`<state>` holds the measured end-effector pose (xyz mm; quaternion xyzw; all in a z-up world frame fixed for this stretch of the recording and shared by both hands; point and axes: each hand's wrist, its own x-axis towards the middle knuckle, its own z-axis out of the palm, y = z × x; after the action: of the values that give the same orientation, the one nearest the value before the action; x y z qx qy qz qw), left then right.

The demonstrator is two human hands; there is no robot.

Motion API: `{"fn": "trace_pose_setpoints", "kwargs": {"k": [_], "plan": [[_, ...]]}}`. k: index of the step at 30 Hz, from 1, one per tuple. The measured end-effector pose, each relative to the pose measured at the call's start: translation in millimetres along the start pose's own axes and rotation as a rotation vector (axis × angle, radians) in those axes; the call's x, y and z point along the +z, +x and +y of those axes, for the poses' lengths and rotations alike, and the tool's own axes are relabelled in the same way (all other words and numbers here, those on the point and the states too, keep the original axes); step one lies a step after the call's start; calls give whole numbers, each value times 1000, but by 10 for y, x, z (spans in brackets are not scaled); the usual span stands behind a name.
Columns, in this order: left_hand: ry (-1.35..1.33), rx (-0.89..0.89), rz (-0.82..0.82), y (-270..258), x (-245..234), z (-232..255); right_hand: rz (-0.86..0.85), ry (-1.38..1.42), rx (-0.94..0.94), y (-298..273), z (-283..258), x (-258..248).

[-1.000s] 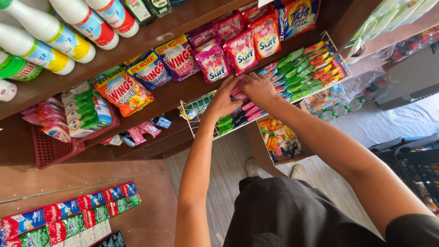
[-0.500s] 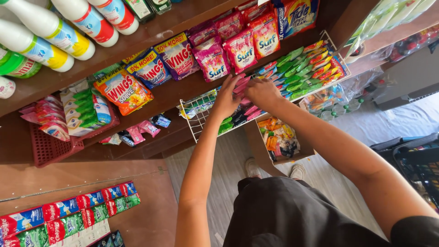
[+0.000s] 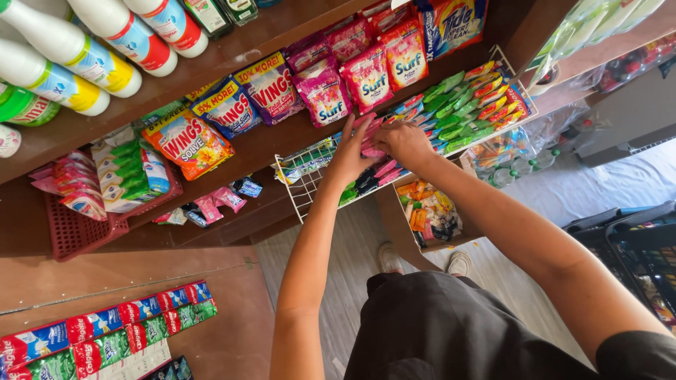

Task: Organizing and restocking various small consumer products like detergent sachets and snacks from a box onto retail display shelves.

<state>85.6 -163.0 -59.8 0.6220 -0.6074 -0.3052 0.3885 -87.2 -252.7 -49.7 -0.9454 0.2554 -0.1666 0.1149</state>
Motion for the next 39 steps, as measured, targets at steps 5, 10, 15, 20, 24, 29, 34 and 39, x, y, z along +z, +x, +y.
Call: {"fn": "trace_pose_setpoints", "kwargs": {"k": [5,10,15,20,24,29,34,39], "plan": [[28,-2,-3,-20,70,-144,43,76,-23,-103,-229,-369],[19,43,31,-16,105,-157,-275,20,-37,-223,-189,-313],[3,63,32,20,114,-348,-266,-153,-45,-212,-151,-166],[28,68,-90,6,-21,-139,-93,-34,52,-186,-180,-147],[-28,52,-124,-49,2,-90,-10,-8,48,-216,-264,-304],[-3,75,-82,-41,130,-332,-354,-49,-14,-245,-320,-440],[6,97,-75,-32,113,-311,-398,-223,-23,-199,-270,-191],[13,74,-141,-48,31,-248,-200,-334,-85,-232,-229,-45]]}}
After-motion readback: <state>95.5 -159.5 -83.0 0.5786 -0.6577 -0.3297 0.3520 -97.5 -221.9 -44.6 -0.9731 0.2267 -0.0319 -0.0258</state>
